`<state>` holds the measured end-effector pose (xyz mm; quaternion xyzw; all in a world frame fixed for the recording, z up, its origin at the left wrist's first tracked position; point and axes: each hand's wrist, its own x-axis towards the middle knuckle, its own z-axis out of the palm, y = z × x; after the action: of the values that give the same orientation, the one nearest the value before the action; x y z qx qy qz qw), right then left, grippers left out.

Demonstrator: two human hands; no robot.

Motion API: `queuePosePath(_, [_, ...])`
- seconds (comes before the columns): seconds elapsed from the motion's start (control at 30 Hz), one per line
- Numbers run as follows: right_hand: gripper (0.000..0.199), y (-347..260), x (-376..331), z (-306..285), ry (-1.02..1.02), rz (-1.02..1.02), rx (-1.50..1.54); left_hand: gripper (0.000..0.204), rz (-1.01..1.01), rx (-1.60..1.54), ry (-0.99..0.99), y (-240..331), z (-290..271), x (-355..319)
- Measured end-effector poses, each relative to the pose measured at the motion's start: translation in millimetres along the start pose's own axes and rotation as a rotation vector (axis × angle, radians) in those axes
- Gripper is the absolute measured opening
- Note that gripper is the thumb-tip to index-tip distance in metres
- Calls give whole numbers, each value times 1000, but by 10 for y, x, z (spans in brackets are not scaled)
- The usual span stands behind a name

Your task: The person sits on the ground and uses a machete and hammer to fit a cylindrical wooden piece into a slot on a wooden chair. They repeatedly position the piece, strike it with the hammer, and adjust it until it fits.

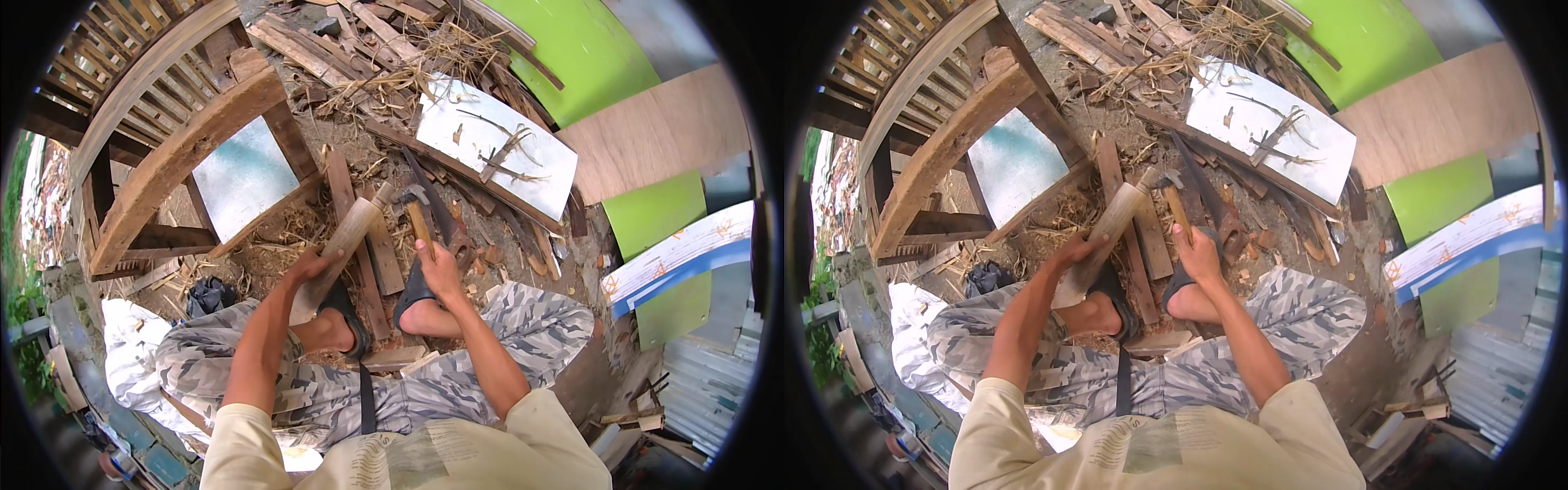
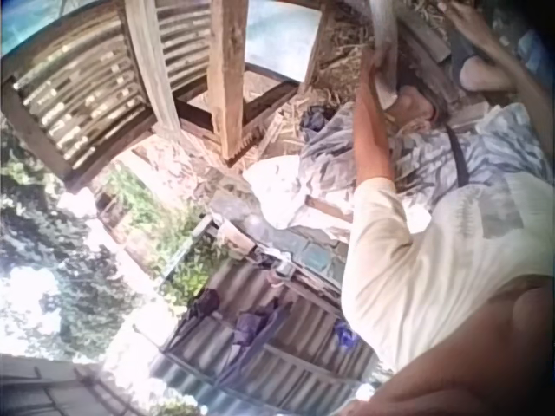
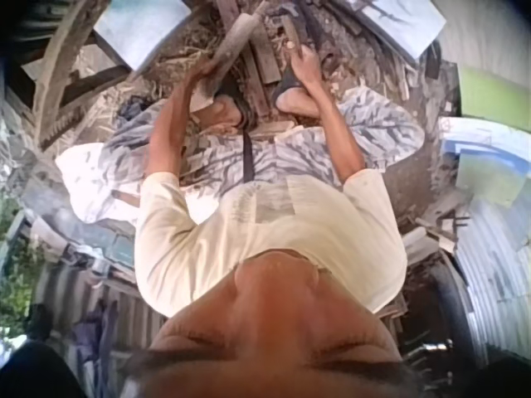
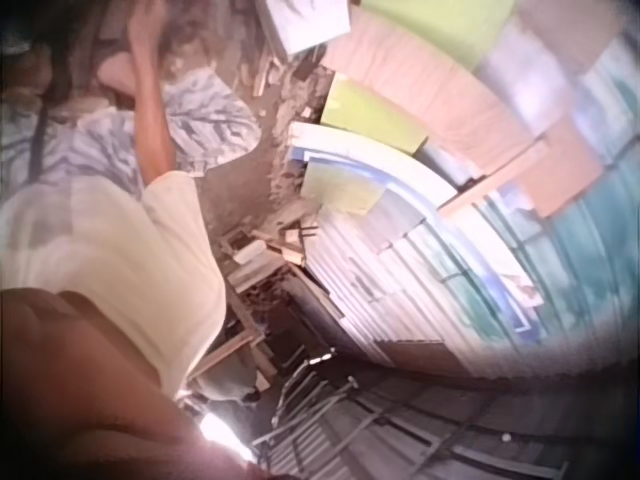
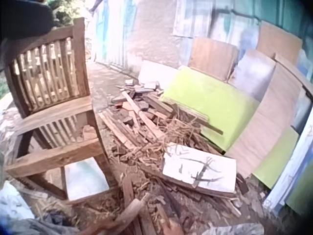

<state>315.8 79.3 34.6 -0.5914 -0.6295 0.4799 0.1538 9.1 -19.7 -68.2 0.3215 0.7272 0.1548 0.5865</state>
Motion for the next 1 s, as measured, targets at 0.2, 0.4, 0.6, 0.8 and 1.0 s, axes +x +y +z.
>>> queuePosePath(0.2, [67,278,31,27,-13,115,-137,83,-43,-150,-22,-129,-130,175])
queuePosePath(0.4, [65,290,4,209,-34,92,-143,87,31,49,246,-655,8,572])
queuePosePath(0.6, [63,402,0,285,-81,155,-154,96,6,258,276,-276,44,422])
queuePosePath(0.8, [63,298,98,315,-79,118,-209,101,186,568,466,-382,280,454])
queuePosePath(1.0, [56,400,186,267,-6,74,-272,100,243,500,542,-374,466,537])
